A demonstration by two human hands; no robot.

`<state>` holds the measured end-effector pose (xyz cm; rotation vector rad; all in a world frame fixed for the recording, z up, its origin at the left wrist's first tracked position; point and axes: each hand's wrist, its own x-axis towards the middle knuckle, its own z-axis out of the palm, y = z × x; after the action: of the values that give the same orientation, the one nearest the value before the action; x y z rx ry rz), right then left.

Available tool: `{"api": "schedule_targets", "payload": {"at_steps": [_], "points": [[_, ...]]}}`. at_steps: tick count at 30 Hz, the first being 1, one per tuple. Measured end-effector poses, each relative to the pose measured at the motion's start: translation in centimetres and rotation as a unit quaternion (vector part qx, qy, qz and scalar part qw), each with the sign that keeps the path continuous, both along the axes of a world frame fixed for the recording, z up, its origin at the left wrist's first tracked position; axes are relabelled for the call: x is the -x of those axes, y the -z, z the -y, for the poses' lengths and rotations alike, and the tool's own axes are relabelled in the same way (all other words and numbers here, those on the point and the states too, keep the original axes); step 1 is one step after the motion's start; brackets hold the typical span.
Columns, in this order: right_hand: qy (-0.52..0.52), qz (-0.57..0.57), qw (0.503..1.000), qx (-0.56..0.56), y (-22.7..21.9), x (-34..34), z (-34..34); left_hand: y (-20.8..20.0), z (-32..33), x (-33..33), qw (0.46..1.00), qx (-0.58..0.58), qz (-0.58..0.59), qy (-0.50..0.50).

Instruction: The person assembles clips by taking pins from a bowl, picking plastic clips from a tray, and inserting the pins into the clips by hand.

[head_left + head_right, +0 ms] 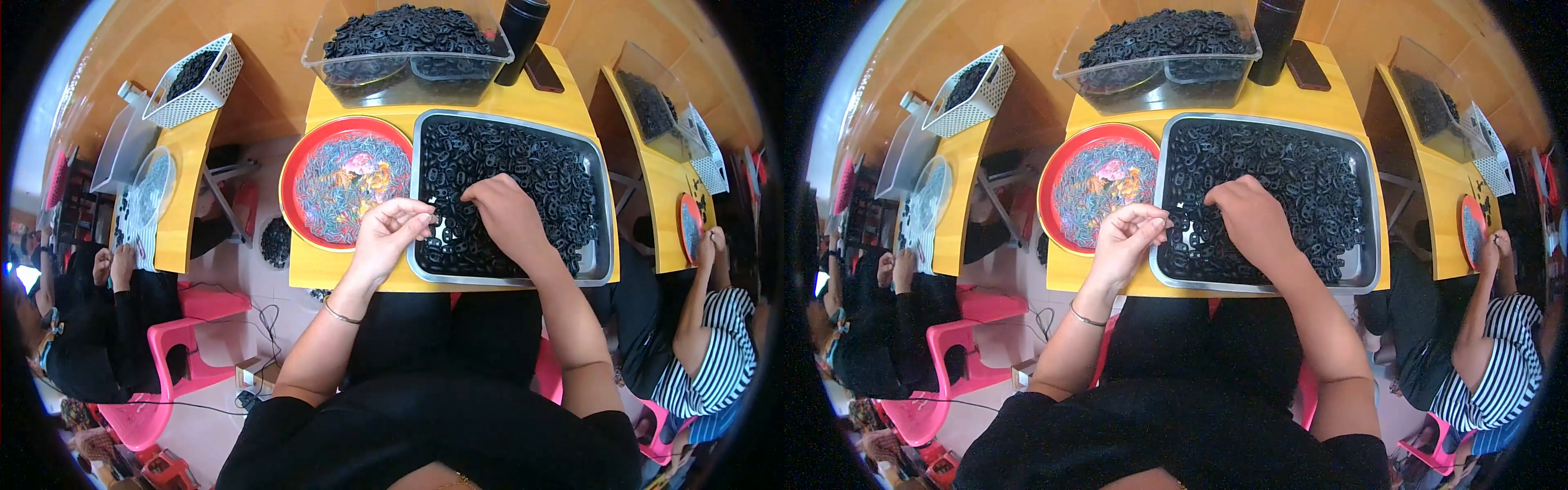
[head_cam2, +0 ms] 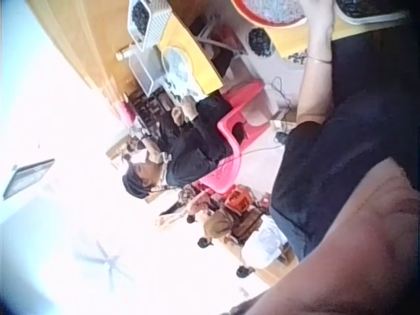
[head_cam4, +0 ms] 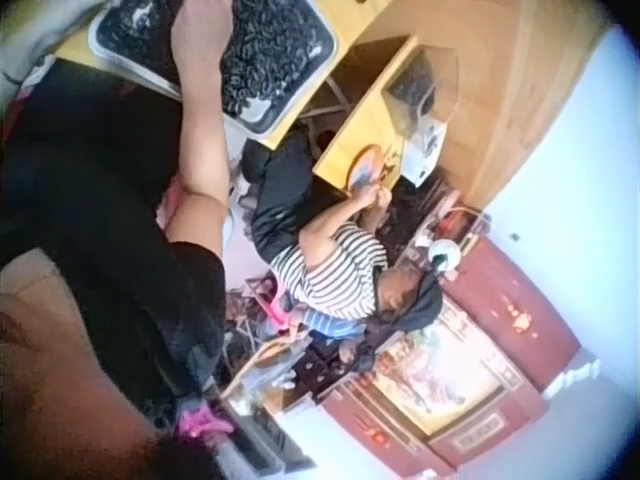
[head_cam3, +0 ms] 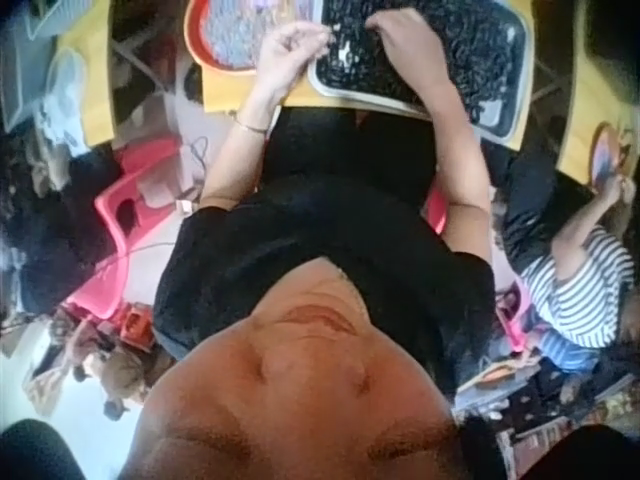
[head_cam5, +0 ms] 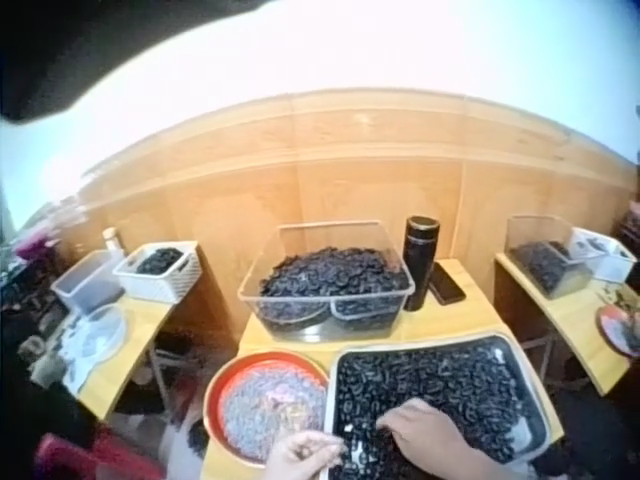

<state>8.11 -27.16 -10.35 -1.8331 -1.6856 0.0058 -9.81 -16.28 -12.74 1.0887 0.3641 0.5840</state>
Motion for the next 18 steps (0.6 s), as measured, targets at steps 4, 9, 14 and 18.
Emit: {"api": "schedule_targets", "payload": {"at_steps": [4,9,14,18], "points": [[-0.019,0.074,0.994,0.084,-0.3,-0.1,-1.2,-0.1,-0.2,0.4,1.000,-0.008,-0.016,0.001],[-0.025,0.138,0.982,0.126,-0.3,0.2,-1.5,0.1,0.2,0.3,1.000,-0.009,-0.007,0.010],[-0.003,0.071,0.994,0.079,-0.1,-0.2,-0.6,-0.7,1.3,-0.6,0.999,-0.022,0.015,-0.025],[0.009,-0.299,0.954,0.013,-0.9,1.3,1.3,-0.9,2.2,-1.6,1.000,-0.018,0.019,0.006]]}}
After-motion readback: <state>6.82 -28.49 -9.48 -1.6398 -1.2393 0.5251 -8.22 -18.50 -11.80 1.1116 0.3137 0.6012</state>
